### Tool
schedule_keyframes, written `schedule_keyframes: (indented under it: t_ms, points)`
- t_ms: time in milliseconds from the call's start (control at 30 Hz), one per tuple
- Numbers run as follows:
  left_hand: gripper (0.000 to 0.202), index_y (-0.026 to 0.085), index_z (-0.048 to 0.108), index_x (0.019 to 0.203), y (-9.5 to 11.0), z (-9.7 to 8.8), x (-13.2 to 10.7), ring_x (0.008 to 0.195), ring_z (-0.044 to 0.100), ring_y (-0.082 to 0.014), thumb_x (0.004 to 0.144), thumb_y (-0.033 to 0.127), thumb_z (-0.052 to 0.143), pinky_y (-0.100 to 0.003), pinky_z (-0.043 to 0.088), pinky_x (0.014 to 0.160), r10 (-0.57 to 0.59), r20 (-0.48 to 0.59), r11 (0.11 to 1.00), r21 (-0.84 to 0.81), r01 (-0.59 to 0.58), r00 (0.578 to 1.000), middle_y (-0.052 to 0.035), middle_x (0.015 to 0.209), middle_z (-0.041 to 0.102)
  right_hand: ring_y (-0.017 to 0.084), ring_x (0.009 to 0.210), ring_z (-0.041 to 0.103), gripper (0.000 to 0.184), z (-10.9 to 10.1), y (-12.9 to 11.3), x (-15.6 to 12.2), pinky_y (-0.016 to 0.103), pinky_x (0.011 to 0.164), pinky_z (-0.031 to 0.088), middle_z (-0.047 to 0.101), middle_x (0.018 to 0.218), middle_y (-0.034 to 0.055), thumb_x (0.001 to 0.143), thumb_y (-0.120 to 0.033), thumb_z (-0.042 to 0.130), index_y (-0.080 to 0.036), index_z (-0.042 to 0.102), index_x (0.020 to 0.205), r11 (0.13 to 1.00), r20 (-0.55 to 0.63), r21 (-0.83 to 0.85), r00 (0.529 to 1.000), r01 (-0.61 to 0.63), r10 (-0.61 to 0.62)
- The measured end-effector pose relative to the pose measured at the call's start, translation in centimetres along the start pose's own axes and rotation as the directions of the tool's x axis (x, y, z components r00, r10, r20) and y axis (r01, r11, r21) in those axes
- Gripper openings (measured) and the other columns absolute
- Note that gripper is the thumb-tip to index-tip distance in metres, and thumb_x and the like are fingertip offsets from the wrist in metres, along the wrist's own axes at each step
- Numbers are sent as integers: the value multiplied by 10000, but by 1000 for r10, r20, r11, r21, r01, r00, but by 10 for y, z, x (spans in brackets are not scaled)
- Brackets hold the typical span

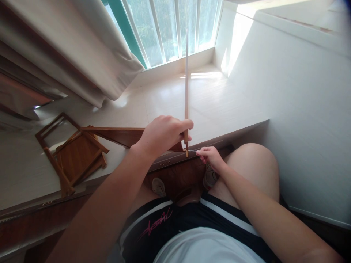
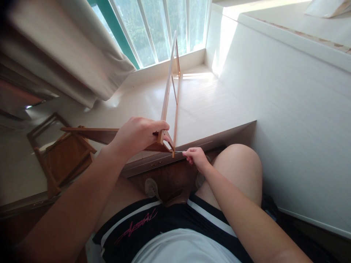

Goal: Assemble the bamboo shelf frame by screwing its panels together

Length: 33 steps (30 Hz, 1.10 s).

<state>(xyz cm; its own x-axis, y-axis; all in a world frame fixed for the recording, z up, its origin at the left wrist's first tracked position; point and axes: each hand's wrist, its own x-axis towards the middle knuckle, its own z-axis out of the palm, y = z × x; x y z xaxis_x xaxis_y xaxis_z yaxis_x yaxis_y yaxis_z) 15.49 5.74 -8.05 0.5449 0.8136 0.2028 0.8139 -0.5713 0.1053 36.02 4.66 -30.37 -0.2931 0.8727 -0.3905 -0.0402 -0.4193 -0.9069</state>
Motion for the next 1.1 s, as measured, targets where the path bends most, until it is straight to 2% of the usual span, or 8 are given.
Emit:
schedule_keyframes:
  t_ms: [100, 267, 367, 467, 533, 633, 767, 1100]
  points:
    - [55, 239, 669, 835, 1, -1, 0, 652, 654, -158, 819, 287, 647, -237, 380, 569, -11, 14, 1000, 7, 11, 1000, 7, 706, 717, 77, 414, 352, 186, 0, -2, 6, 225, 402, 235, 458, 465, -35, 668, -300, 727, -150, 625, 627, 962, 98, 202, 981, -182, 165]
    - [59, 239, 673, 824, 1, -2, 0, 628, 638, -155, 829, 286, 637, -242, 368, 561, -17, 15, 1000, 23, 17, 1000, 4, 690, 710, 69, 404, 321, 179, -4, -6, 10, 221, 397, 241, 439, 460, -38, 692, -303, 689, -144, 613, 659, 915, 231, 230, 932, -331, 279]
    - [73, 243, 678, 816, 0, 0, 0, 588, 615, -152, 821, 307, 642, -248, 354, 545, -3, 5, 999, 50, 3, 1000, 6, 659, 693, 78, 414, 373, 239, -4, -6, 8, 218, 397, 265, 488, 499, -27, 730, -368, 691, -161, 584, 676, 972, 192, 130, 966, -197, 171]
    - [94, 251, 680, 821, -1, 1, 0, 568, 604, -154, 815, 340, 649, -253, 346, 537, 6, 0, 998, 69, -6, 1000, 7, 633, 676, 100, 439, 437, 273, -5, -7, 3, 233, 415, 317, 576, 584, -5, 833, -445, 593, -178, 616, 781, 990, 95, -126, 994, 63, -51]
    - [114, 252, 680, 824, -1, 1, 0, 573, 610, -159, 809, 362, 658, -257, 346, 538, 5, -5, 997, 73, -5, 1000, 4, 627, 671, 123, 517, 498, 242, -8, -8, -1, 259, 505, 407, 625, 679, 7, 877, -401, 538, -198, 651, 944, 909, 75, -330, 967, 254, -243]
    - [102, 251, 671, 825, 0, 0, 0, 605, 636, -169, 817, 351, 650, -257, 352, 543, -7, -3, 998, 67, 7, 1000, 2, 650, 686, 146, 624, 534, 288, -15, -10, -7, 302, 657, 470, 667, 858, 27, 870, -299, 547, -241, 643, 1135, 710, 153, -541, 883, 450, -443]
    - [89, 248, 663, 823, 1, 0, 0, 644, 659, -179, 817, 335, 649, -255, 357, 546, -20, -3, 998, 54, 20, 1000, 3, 677, 704, 154, 629, 525, 271, -18, -12, -12, 314, 686, 473, 671, 933, 30, 865, -275, 577, -275, 660, 1123, 556, 223, -648, 828, 520, -514]
    - [108, 244, 676, 847, 0, 1, -1, 647, 663, -175, 817, 345, 650, -253, 356, 551, -7, -19, 997, 71, 8, 1000, 0, 687, 710, 185, 783, 637, 183, -19, -4, -12, 293, 720, 478, 696, 876, 40, 935, -306, 548, -262, 701, 1026, 408, 284, -684, 736, 605, -615]
